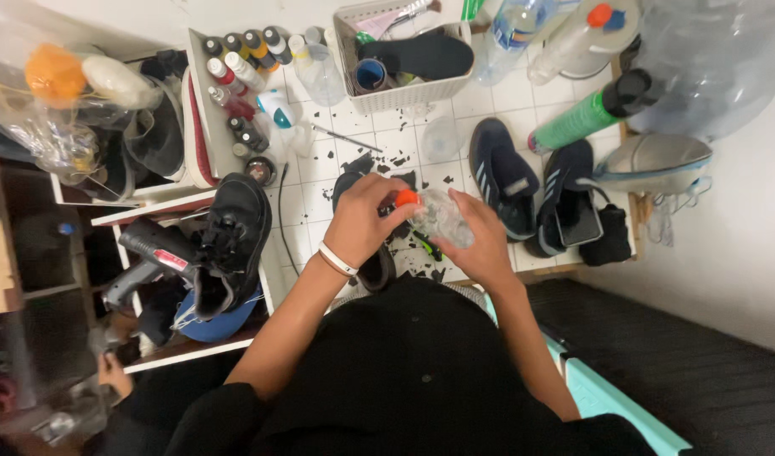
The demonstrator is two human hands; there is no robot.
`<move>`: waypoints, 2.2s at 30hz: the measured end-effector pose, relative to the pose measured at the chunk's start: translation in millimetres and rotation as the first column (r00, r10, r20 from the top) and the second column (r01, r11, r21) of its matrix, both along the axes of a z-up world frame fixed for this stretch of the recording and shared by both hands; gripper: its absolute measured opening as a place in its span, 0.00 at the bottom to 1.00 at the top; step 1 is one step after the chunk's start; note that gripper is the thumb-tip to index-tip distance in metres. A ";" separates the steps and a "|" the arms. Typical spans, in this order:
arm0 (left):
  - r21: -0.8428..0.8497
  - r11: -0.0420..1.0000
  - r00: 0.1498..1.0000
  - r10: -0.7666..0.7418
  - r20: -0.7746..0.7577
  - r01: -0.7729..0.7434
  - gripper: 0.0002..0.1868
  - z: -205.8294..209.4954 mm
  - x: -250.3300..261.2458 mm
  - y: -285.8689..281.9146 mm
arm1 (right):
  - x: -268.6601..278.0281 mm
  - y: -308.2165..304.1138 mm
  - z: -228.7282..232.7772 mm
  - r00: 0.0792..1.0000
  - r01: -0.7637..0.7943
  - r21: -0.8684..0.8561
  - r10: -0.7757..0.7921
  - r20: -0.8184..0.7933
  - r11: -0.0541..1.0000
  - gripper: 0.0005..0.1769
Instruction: The person uses a small knife to scrape and remove material from the sole of a black shoe. They repeatedly scrape the same area, creating debris on the tiled surface. The person briefly picks up a water bottle and then resumes scraping the shoe sole.
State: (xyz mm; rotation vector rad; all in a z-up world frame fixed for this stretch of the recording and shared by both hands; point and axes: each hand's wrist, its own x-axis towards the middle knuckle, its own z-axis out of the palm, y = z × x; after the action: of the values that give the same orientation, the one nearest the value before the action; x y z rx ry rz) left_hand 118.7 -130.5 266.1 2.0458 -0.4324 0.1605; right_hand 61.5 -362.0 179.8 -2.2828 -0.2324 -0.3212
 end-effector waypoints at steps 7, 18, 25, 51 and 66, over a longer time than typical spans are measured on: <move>-0.118 0.895 0.901 -0.417 0.124 0.430 0.05 12.1 7.7 -1.9 | 9.8 1.2 12.0 0.982 -0.161 0.182 0.139 0.128 0.970 0.43; 0.053 0.994 0.994 0.097 0.047 -0.099 0.19 5.6 -14.9 -0.5 | 46.4 -33.2 -16.9 0.963 0.263 0.524 -0.255 -0.089 0.810 0.53; 0.510 0.859 0.990 0.031 -0.135 0.042 0.18 -98.5 -66.5 0.3 | 176.9 -98.6 -86.5 0.824 0.511 0.435 -0.567 -0.003 0.741 0.67; 0.182 0.801 0.410 0.469 -0.783 -0.570 0.36 -139.0 -98.4 119.7 | 8.8 -27.4 -218.3 0.918 0.007 -0.601 -0.244 -0.313 0.799 0.14; 0.056 0.860 0.224 0.195 -0.955 -0.507 0.41 -148.6 -143.4 144.5 | 55.0 -25.7 -63.7 0.964 0.231 -0.375 -0.265 -0.040 0.898 0.06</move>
State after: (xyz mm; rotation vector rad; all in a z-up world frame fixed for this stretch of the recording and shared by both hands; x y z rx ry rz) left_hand -24.7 14.0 117.5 1.5461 0.8231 -0.7029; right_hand 116.6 -387.7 116.1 -2.7000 0.0551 -0.3247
